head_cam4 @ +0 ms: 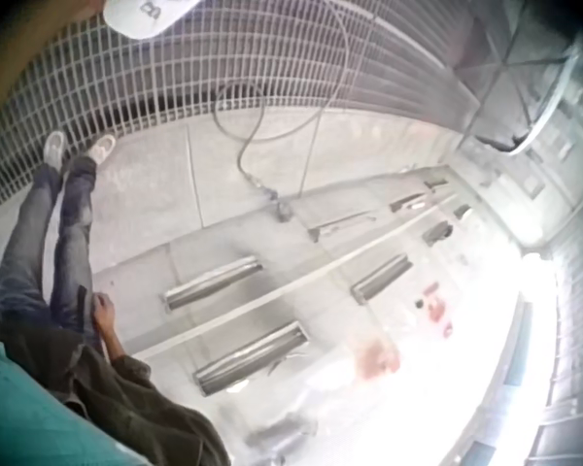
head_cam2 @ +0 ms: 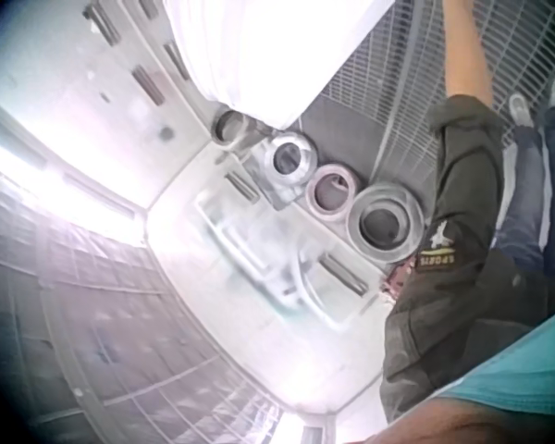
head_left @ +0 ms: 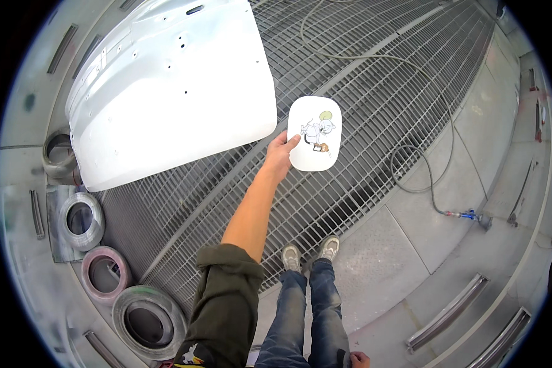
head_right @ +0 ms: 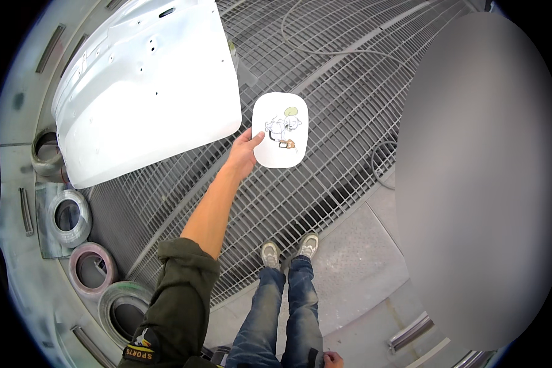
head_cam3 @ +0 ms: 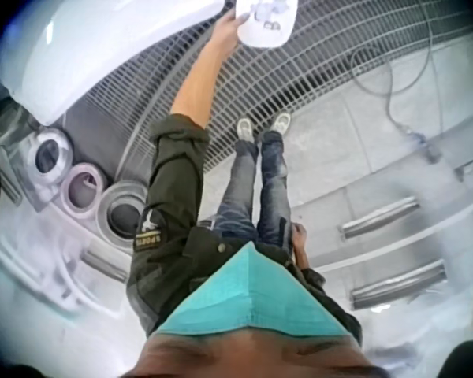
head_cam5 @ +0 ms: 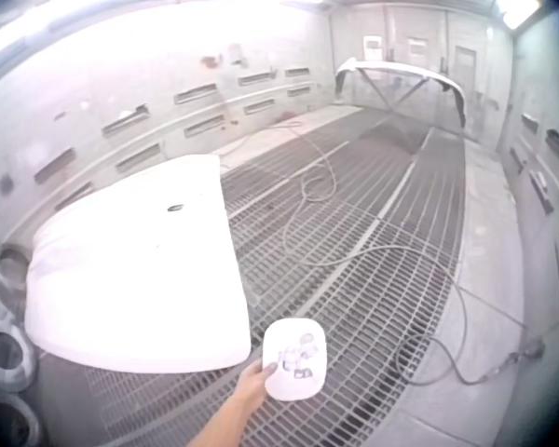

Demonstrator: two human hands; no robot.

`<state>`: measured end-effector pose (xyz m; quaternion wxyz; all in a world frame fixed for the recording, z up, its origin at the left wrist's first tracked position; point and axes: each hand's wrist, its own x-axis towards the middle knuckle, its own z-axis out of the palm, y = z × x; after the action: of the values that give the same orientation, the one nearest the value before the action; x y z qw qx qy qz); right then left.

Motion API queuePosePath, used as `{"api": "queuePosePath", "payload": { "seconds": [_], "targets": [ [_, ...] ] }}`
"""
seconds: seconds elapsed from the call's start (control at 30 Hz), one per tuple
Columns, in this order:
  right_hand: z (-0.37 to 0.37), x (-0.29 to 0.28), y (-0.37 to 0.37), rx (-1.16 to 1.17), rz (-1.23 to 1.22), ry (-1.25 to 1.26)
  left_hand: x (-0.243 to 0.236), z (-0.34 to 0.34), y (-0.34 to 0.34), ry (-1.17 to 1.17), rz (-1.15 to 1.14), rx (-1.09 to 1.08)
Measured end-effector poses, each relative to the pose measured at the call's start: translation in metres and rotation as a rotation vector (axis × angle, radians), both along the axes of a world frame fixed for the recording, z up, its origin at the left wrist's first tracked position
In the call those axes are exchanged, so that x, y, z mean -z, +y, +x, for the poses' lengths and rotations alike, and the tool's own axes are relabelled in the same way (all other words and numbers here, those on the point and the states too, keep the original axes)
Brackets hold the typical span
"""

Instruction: The person holds a small white plate with a cartoon drawing near a white car hood, then wipes the hood with a cloth. The person uses a spray gun to apply white paint to the hood in a paint booth.

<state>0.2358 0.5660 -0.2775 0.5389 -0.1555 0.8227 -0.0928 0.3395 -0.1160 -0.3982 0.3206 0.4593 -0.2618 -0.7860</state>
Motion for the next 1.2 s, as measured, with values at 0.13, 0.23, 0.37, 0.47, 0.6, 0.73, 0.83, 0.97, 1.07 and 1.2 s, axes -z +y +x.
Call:
{"api": "queuePosePath", "payload": {
  "seconds": [0.13,0.23,0.37,0.47,0.6,0.73,0.83,0.97,1.07,1.2],
  "targets": [
    [-0.005,-0.014,-0.037,0.004,0.110,0.019,0.003,0.002,-0.001,0.094,0.020,-0.028],
    [-0.013,-0.008,-0.041,0.056,0.080,-0.026,0.005,0.006,-0.004,0.146,0.041,-0.041],
    [0.003,-0.010,-0.072,0.097,0.124,-0.063,0.005,0.004,-0.009,0.229,0.086,0.015],
    [0.020,-0.024,-0.123,0.254,0.157,-0.103,0.007,0.006,-0.009,0.282,0.129,-0.025],
    [0.051,-0.037,-0.190,0.060,0.157,-0.066,0.007,0.007,-0.004,0.328,0.163,-0.051],
    [0.074,-0.037,-0.235,0.135,0.257,-0.192,0.007,0.012,-0.004,0.341,0.205,-0.032],
    [0.087,-0.035,-0.244,0.337,0.277,-0.296,0.008,0.017,-0.008,0.333,0.225,-0.008],
    [0.104,-0.018,-0.224,0.446,0.144,-0.319,0.008,0.022,-0.015,0.339,0.225,0.019],
    [0.104,-0.023,-0.240,0.403,0.199,-0.313,0.010,0.025,-0.018,0.344,0.218,0.036],
    [0.111,-0.024,-0.252,0.477,0.224,-0.334,0.009,0.028,-0.021,0.346,0.245,0.047]
  ]
}}
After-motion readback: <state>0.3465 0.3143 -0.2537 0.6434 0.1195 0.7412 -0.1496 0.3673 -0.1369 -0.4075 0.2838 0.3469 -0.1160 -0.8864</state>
